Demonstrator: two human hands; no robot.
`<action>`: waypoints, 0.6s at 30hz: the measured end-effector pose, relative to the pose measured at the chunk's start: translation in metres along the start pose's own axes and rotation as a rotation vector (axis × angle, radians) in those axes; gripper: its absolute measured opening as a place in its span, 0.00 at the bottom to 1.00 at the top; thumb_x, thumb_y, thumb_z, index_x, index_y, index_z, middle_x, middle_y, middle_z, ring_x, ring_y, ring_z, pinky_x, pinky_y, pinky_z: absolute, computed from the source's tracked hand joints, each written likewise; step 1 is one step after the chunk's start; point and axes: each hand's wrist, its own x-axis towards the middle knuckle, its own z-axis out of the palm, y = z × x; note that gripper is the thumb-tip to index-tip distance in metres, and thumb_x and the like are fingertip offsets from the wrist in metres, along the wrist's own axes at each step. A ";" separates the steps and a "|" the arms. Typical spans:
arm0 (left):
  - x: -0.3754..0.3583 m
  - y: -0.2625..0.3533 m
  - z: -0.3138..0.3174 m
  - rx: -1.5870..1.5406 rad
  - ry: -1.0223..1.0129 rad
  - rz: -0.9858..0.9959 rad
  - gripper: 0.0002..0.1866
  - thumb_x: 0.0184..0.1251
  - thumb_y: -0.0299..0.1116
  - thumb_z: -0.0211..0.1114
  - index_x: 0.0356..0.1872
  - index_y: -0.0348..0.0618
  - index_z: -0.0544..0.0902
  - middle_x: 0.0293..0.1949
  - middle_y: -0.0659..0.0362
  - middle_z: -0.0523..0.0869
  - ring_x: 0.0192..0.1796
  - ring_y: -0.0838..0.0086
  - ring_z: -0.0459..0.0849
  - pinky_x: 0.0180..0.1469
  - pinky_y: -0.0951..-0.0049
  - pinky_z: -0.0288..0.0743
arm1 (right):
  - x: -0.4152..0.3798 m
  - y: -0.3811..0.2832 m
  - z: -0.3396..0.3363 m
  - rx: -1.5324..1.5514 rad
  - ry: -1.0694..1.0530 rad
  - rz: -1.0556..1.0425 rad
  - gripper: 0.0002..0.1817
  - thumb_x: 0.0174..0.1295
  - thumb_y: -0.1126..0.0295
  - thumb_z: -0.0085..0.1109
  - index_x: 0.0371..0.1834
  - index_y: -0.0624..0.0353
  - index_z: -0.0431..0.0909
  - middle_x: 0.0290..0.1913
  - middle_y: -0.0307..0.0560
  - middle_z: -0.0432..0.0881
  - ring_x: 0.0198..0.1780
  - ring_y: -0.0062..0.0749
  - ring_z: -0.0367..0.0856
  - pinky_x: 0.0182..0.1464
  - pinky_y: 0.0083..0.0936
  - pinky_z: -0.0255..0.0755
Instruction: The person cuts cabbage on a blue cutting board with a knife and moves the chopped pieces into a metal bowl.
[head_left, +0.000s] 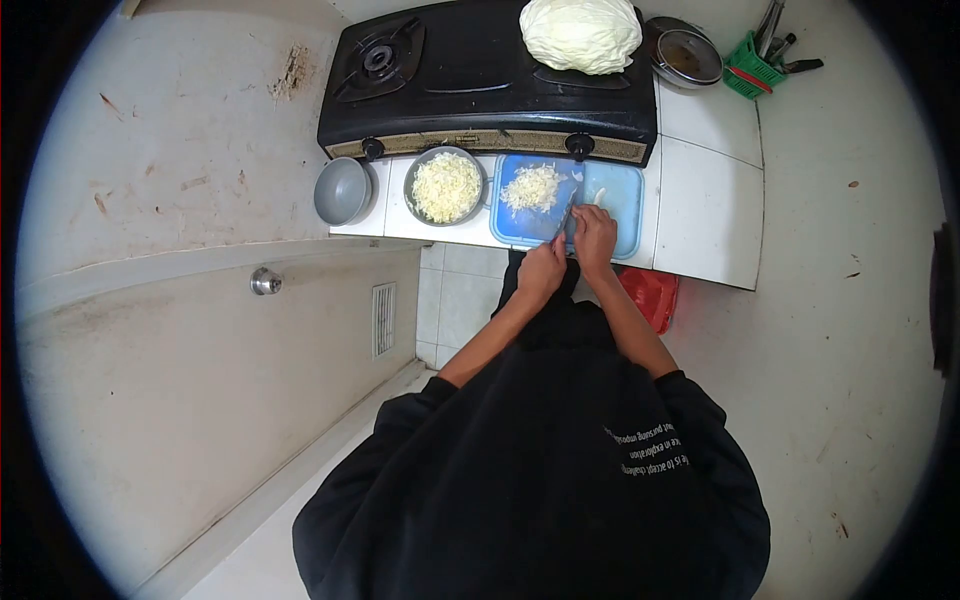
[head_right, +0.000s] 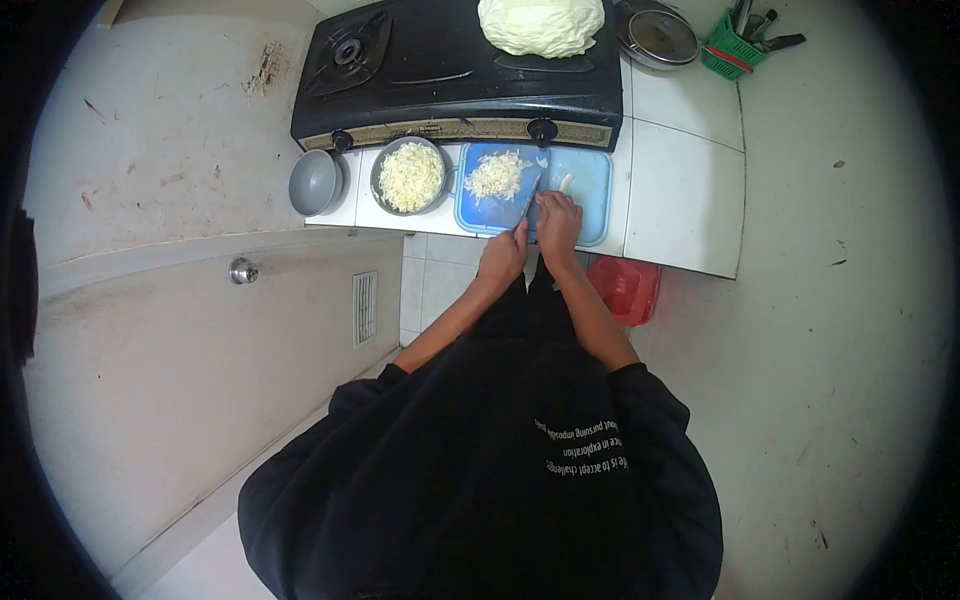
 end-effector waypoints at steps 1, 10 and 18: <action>-0.005 -0.005 -0.001 0.003 0.000 0.003 0.35 0.81 0.56 0.48 0.35 0.28 0.87 0.34 0.29 0.86 0.41 0.32 0.87 0.47 0.39 0.82 | 0.000 -0.001 0.000 0.000 -0.017 0.019 0.07 0.62 0.74 0.62 0.40 0.54 0.88 0.43 0.40 0.88 0.46 0.40 0.84 0.48 0.38 0.70; -0.004 -0.008 -0.004 -0.103 0.044 0.010 0.35 0.81 0.56 0.49 0.36 0.27 0.87 0.34 0.27 0.85 0.42 0.31 0.86 0.49 0.37 0.80 | 0.002 -0.003 -0.001 0.044 0.014 0.012 0.07 0.63 0.75 0.62 0.40 0.55 0.88 0.42 0.41 0.87 0.46 0.41 0.84 0.49 0.38 0.70; -0.002 -0.005 0.006 -0.117 0.007 0.026 0.37 0.81 0.56 0.49 0.32 0.25 0.86 0.33 0.25 0.84 0.42 0.29 0.86 0.48 0.37 0.80 | 0.000 -0.003 -0.001 0.048 -0.001 0.030 0.06 0.61 0.76 0.62 0.38 0.56 0.87 0.42 0.42 0.88 0.47 0.41 0.85 0.49 0.38 0.70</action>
